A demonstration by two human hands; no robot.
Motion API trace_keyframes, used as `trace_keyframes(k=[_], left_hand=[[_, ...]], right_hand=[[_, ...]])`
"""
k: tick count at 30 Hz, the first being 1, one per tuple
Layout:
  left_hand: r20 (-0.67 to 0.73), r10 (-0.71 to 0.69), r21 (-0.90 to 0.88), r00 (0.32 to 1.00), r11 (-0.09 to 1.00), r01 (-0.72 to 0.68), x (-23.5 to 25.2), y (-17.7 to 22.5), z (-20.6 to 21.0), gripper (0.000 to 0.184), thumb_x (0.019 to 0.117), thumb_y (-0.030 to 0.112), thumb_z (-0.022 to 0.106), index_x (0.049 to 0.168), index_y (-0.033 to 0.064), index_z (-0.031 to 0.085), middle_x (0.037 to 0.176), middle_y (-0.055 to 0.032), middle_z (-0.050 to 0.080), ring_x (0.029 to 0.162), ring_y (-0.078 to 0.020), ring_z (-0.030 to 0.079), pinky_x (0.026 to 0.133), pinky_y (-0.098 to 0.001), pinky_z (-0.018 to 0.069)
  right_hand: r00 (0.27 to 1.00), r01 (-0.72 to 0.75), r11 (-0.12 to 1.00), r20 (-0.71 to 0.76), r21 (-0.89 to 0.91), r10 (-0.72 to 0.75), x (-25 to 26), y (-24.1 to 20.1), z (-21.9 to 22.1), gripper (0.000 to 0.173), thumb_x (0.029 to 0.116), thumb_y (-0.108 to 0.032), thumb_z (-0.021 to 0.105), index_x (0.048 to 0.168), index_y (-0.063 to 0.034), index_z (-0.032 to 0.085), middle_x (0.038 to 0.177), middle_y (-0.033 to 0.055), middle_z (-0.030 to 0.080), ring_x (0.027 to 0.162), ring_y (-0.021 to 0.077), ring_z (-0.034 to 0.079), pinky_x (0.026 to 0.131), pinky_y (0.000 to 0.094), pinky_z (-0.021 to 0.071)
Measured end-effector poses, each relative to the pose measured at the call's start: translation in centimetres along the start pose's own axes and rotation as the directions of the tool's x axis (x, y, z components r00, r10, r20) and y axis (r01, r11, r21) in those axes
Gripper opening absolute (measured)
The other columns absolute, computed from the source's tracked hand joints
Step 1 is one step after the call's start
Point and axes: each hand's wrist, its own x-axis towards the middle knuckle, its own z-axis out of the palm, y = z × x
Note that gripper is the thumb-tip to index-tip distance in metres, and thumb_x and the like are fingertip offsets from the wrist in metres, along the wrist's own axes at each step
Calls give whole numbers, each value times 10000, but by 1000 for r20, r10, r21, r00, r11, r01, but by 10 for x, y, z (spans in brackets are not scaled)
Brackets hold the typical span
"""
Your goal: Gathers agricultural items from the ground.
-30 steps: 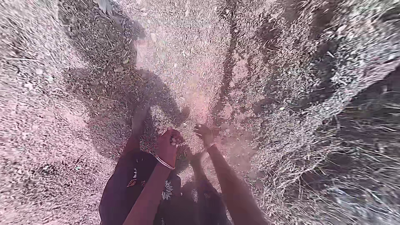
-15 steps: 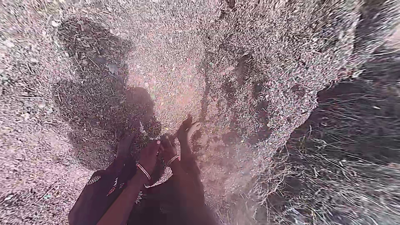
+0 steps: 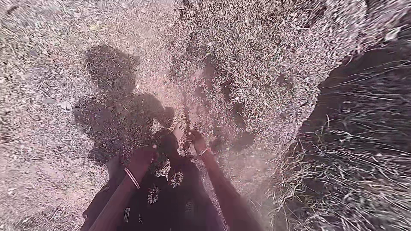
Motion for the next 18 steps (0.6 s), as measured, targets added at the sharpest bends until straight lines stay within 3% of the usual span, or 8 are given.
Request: trace_keyframes(k=[3,6,9,11,12,15,16,18], left_hand=[[319,109,368,941,901,-229,-12,63,11,331,1077,228,498,992,-11,710,852,-65,664,763,-129,600,761,-364,507],[471,147,493,870,774,-398,-3,106,11,354,1076,244,505,966,-30,701,851,-128,661,773,-207,626,760,-424,523],[428,48,506,902,814,-284,20,116,10,364,1097,245,471,1008,-27,695,904,-130,677,828,-208,641,810,-434,518],[375,28,487,926,845,-222,35,104,8,362,1096,253,468,1033,-12,707,933,-129,697,873,-230,667,855,-479,526],[356,9,489,934,850,-194,40,96,6,366,1095,260,470,1036,-10,709,941,-132,703,894,-243,670,884,-504,514],[416,-149,572,897,809,-131,44,93,-4,371,1103,253,456,1095,-25,700,1002,-166,698,950,-278,665,933,-515,494],[481,-230,613,846,778,-137,39,97,-12,385,1105,253,452,1134,-46,694,1070,-209,692,1022,-322,665,968,-529,489],[549,-267,625,792,760,-177,31,99,-34,397,1100,269,470,1060,-50,704,1004,-201,685,954,-307,657,904,-491,504]], right_hand=[[993,82,982,-68,-171,-95,4,-30,-58,359,1075,-169,506,1350,34,617,1255,218,692,1140,276,687,1026,438,527],[970,190,915,-78,-356,-232,17,-72,-79,333,1058,-161,569,1334,11,639,1270,203,694,1201,309,663,1082,484,489],[911,329,817,-69,-473,-407,47,-107,-78,349,1016,-135,628,1336,5,642,1296,232,668,1190,367,654,1048,529,506],[865,329,777,-158,-537,-476,64,-136,-79,404,982,-182,688,1354,-33,642,1384,216,614,1259,359,620,1070,510,513],[820,329,781,-248,-532,-515,66,-146,-84,439,973,-206,698,1366,-21,632,1427,225,588,1320,375,571,1117,525,455],[667,208,831,-546,-516,-506,66,-155,-131,567,976,-294,673,1450,-10,551,1496,266,505,1400,397,479,1167,506,385],[638,108,862,-630,-495,-442,62,-149,-153,600,975,-329,665,1474,-25,529,1532,278,460,1431,403,436,1184,505,354],[550,-132,918,-798,-374,-246,59,-136,-200,639,972,-420,658,1501,-88,520,1597,278,358,1484,415,347,1204,527,303]])
